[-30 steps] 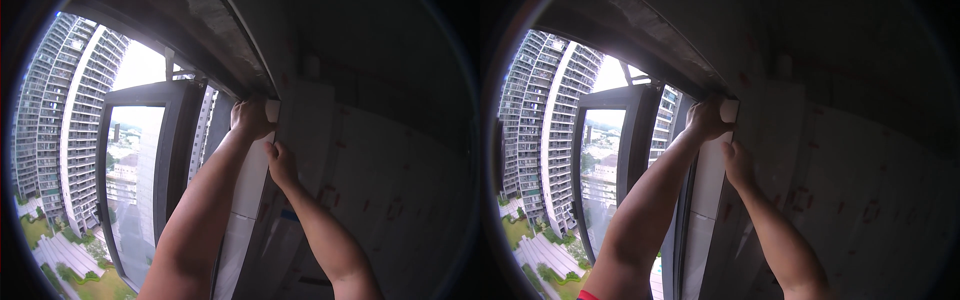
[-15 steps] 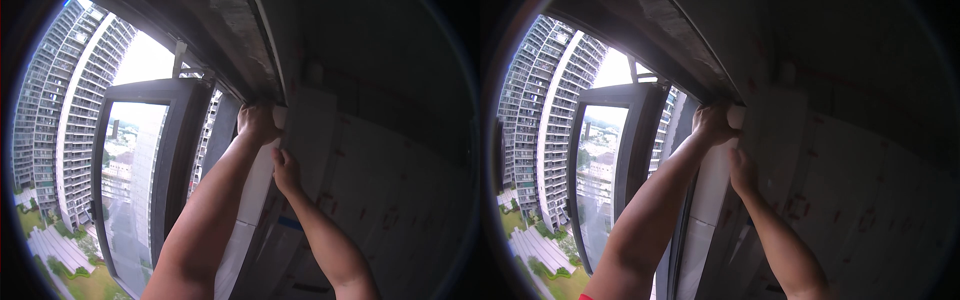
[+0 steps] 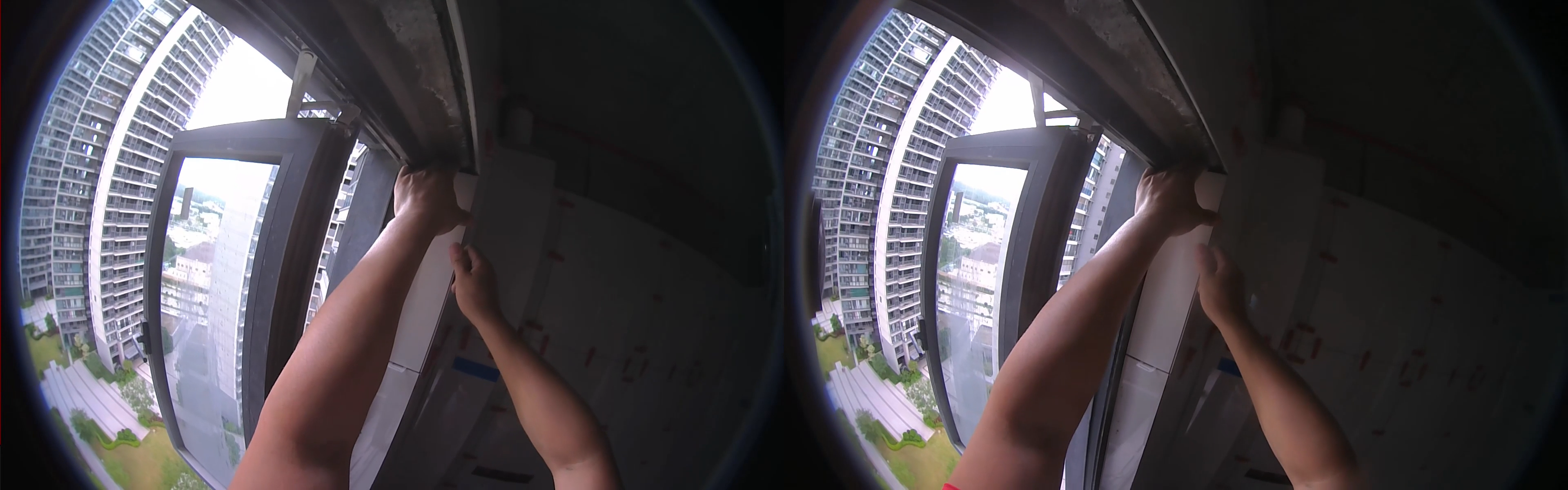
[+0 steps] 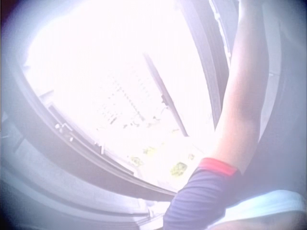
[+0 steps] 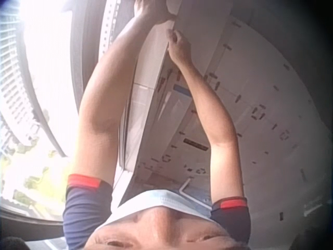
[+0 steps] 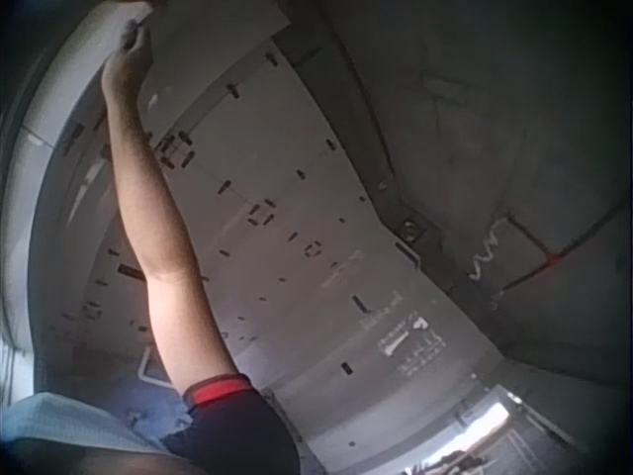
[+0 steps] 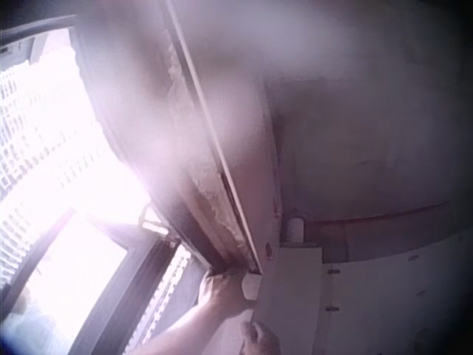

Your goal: The person cuts a tile using a tile cutter, takes it into a room under renovation, and applies mortar to the back of a small tile piece using a trowel.

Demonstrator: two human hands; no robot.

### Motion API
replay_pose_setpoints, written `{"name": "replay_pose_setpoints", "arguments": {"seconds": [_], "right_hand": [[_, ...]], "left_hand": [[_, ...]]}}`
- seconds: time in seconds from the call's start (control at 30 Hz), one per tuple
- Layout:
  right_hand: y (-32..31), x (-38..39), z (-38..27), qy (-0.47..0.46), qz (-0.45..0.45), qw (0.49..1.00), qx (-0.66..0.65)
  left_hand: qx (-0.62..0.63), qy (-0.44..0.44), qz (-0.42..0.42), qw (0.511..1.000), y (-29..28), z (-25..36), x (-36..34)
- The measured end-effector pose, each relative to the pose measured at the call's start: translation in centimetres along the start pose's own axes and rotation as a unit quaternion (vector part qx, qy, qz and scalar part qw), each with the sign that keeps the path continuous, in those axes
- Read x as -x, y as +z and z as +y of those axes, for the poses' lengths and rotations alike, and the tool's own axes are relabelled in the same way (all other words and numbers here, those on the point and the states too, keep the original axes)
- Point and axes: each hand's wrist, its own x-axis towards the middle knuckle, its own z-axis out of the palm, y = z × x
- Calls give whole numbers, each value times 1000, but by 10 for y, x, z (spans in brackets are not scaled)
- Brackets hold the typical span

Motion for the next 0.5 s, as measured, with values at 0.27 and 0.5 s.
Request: {"name": "replay_pose_setpoints", "arguments": {"seconds": [0.27,0.5], "right_hand": [[4,-4,16,-36,20,999,29],[-2,-9,3,-24,-12,999,42]], "left_hand": [[-2,-2,-18,1000,3,-1,-1],[-54,5,12,998,10,-7,-11]]}}
